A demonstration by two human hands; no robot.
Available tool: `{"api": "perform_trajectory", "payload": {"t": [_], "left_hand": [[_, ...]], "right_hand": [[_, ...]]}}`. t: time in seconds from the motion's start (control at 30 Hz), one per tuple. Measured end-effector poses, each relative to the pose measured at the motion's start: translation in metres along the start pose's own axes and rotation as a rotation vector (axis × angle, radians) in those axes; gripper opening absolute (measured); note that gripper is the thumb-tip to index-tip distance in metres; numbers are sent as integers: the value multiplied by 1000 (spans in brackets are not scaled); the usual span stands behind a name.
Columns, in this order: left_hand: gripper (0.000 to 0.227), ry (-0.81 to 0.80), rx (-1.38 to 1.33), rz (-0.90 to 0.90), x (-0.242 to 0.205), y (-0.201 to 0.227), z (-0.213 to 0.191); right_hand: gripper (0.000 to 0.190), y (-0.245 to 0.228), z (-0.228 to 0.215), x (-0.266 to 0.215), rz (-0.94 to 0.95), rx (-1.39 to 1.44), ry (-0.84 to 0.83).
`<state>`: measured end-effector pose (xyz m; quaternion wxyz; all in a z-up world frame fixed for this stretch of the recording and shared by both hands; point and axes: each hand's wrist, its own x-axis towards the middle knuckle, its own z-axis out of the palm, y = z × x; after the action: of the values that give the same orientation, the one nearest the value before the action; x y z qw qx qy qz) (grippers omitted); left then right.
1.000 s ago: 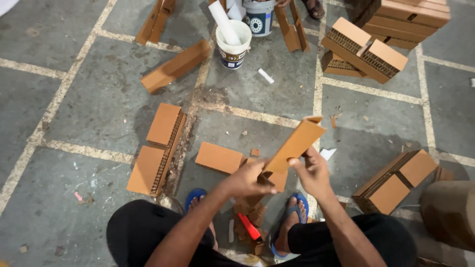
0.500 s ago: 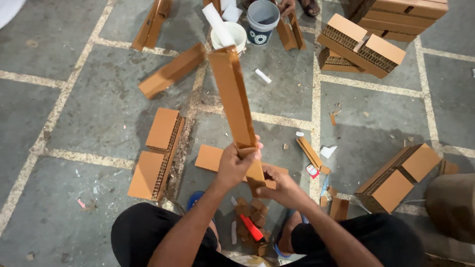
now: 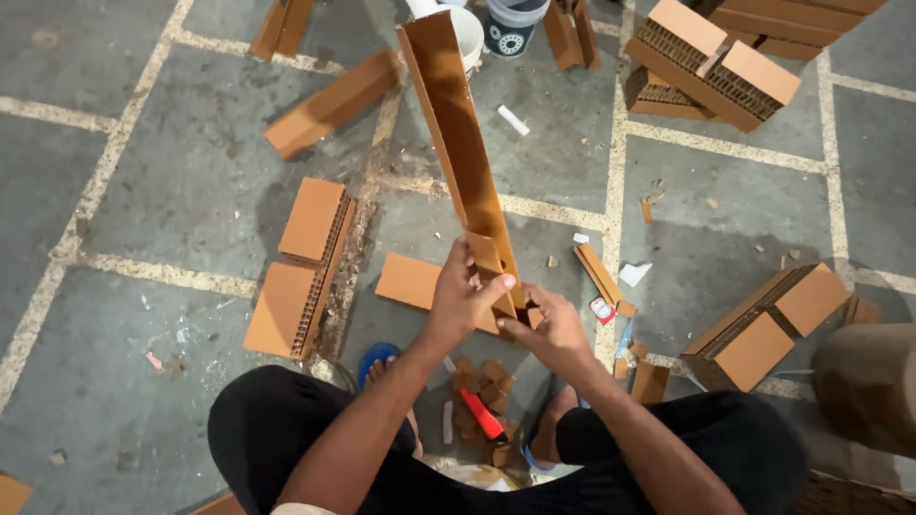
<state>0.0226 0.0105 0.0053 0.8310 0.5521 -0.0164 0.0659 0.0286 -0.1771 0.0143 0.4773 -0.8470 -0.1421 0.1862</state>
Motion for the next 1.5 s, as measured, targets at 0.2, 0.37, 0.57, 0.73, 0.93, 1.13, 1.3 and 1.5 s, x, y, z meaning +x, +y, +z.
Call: {"api": "perform_trajectory", "payload": {"t": [0.2, 0.37, 0.57, 0.73, 0.93, 1.13, 1.3, 1.5], "left_hand": [[59, -255, -46, -243, 3, -7, -12], [66, -392, -54, -239, 5, -27, -20], [79, -322, 262, -178, 33, -70, -56], [98, -278, 1372, -179, 34, -121, -125], [111, -444, 1915, -277, 14, -201, -161], [102, -459, 1906, -317, -25, -222, -160], [110, -390, 1862, 145, -49, -195, -148], [130, -532, 1877, -170, -7, -164, -144]], "right_hand": [[91, 24, -9, 14, 5, 929, -317], [74, 44, -16, 14, 41, 853, -345], [55, 66, -20, 38, -33, 647, -249], [47, 121, -12, 76, 137, -372, 99], [58, 184, 21, 111, 26, -721, 139], [52, 207, 31, 121, -100, -783, 26], [50, 212, 40, 122, -173, -783, -122], [60, 213, 39, 126, -92, -762, -291]]}}
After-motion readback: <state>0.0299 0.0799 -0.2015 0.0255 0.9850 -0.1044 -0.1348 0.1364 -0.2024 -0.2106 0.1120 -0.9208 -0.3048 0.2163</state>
